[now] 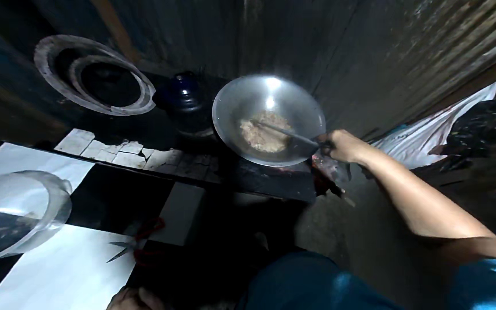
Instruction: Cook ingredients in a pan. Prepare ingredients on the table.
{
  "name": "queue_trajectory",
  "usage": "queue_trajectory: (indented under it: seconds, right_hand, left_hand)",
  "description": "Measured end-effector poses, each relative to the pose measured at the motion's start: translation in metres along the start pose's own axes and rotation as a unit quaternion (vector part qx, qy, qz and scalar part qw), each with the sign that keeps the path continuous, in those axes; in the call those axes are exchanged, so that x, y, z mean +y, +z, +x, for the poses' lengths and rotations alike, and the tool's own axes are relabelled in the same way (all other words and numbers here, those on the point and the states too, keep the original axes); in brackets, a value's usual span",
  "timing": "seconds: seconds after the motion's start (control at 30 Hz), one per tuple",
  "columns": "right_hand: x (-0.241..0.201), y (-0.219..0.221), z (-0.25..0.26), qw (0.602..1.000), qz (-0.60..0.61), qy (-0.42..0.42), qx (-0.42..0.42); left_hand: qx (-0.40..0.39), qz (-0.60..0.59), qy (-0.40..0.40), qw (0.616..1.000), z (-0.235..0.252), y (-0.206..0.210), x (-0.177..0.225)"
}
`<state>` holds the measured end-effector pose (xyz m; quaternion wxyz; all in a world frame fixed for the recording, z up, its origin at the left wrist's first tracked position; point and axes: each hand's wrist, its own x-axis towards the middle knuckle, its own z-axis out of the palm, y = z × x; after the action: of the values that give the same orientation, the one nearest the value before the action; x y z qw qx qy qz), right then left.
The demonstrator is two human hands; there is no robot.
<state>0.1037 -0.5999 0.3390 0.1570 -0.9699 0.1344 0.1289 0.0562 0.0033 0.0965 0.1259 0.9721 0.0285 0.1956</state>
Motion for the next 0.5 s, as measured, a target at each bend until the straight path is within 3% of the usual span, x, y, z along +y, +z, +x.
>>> queue_trajectory:
  seconds: [0.33, 0.4, 0.5]
  right_hand:
    - [0.003, -0.061, -0.147, 0.995, -0.089, 0.012, 0.038]
    - [0.0, -0.062, -0.155, 0.996, -0.089, 0.026, 0.016]
    - [-0.009, -0.024, -0.123, 0.995, -0.085, 0.058, 0.003]
  left_hand:
    - [0.006, -0.018, -0.004, 1.0, 0.005, -0.009, 0.012]
    - [0.007, -0.02, 0.0, 1.0, 0.005, -0.007, 0.012]
    - [0.014, -0.022, 0.008, 1.0, 0.004, -0.008, 0.012]
